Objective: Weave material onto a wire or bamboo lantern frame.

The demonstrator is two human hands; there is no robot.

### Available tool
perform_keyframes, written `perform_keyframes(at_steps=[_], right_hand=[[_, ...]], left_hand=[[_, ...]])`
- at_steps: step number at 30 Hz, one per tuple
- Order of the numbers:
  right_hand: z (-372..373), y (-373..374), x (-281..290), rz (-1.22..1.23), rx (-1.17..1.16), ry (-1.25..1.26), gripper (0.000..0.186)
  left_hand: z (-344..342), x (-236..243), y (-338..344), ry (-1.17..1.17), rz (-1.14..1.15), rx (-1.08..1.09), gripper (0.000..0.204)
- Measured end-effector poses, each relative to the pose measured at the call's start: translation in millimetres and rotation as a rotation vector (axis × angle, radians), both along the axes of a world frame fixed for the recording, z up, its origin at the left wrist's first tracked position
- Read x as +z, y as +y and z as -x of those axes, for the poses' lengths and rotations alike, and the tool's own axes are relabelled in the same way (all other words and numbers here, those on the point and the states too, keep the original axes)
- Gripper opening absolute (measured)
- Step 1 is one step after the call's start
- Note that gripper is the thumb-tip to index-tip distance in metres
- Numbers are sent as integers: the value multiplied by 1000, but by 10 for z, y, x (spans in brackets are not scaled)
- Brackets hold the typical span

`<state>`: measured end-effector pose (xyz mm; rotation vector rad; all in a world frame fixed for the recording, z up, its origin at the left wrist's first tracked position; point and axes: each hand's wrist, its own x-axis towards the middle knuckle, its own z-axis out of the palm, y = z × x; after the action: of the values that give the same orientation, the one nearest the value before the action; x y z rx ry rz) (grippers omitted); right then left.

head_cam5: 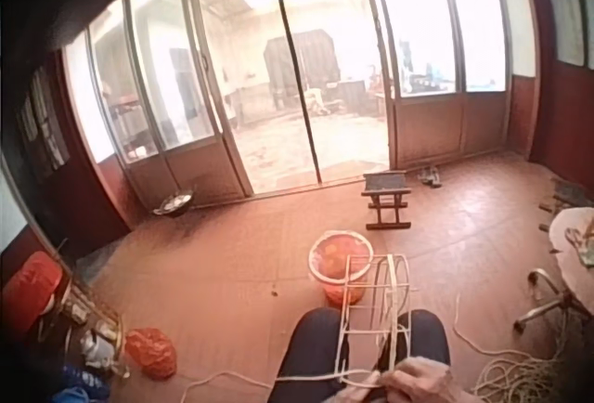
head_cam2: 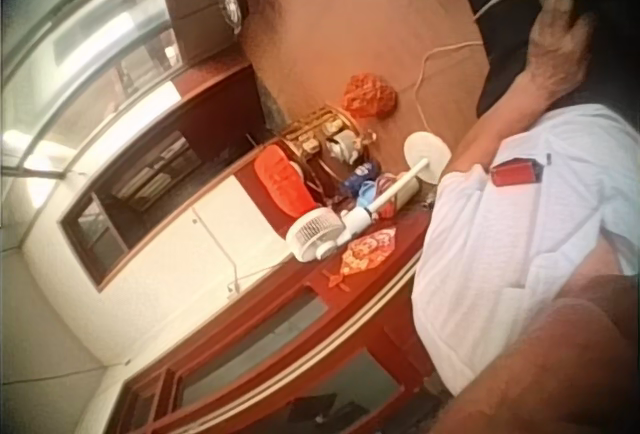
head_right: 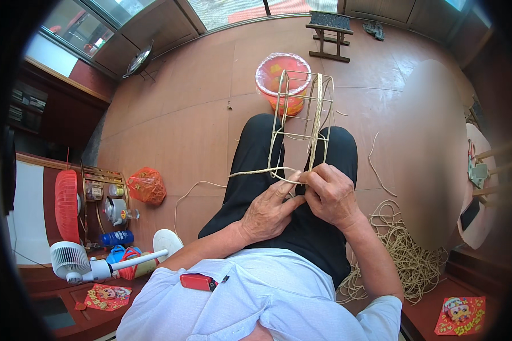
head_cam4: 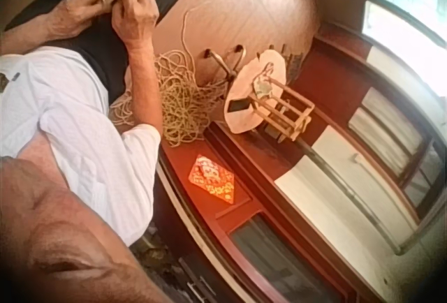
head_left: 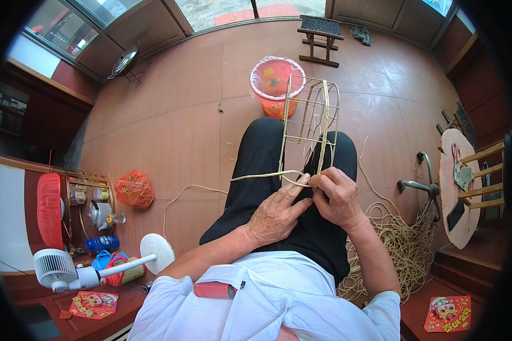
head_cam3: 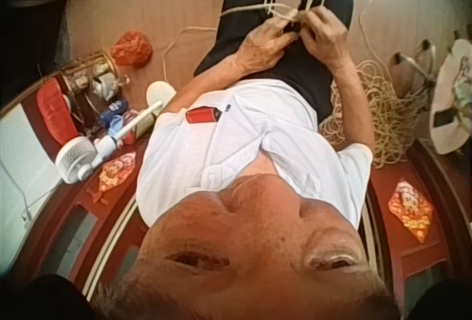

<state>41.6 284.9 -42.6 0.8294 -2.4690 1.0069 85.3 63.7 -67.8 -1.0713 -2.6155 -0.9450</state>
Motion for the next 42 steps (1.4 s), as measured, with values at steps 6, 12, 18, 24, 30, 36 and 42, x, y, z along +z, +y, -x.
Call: perform_keyframes(at_steps=[6,12,18,24,30,36,42], right_hand=[[18,14,-61,23,5,2,21],[16,13,-95,36,-5,52,21],[59,49,-217,55,-1,94,23],[36,15,-208,77,7,103,24],[78,-52,-212,70,-5,81,22],[71,-85,-221,114,-69,85,23],[61,-75,-156,147,-108,74,22]], left_hand=[[-10,240,-5,14,230,-44,51],[166,1261,-370,-134,-322,-223,39],[448,1873,-1301,-323,-859,132,35],[863,2450,-2444,-178,-815,314,42],[1165,2528,-2705,-292,-651,486,41],[1237,2330,-2809,-280,-665,556,36],[676,1508,-3450,-337,-472,914,26]])
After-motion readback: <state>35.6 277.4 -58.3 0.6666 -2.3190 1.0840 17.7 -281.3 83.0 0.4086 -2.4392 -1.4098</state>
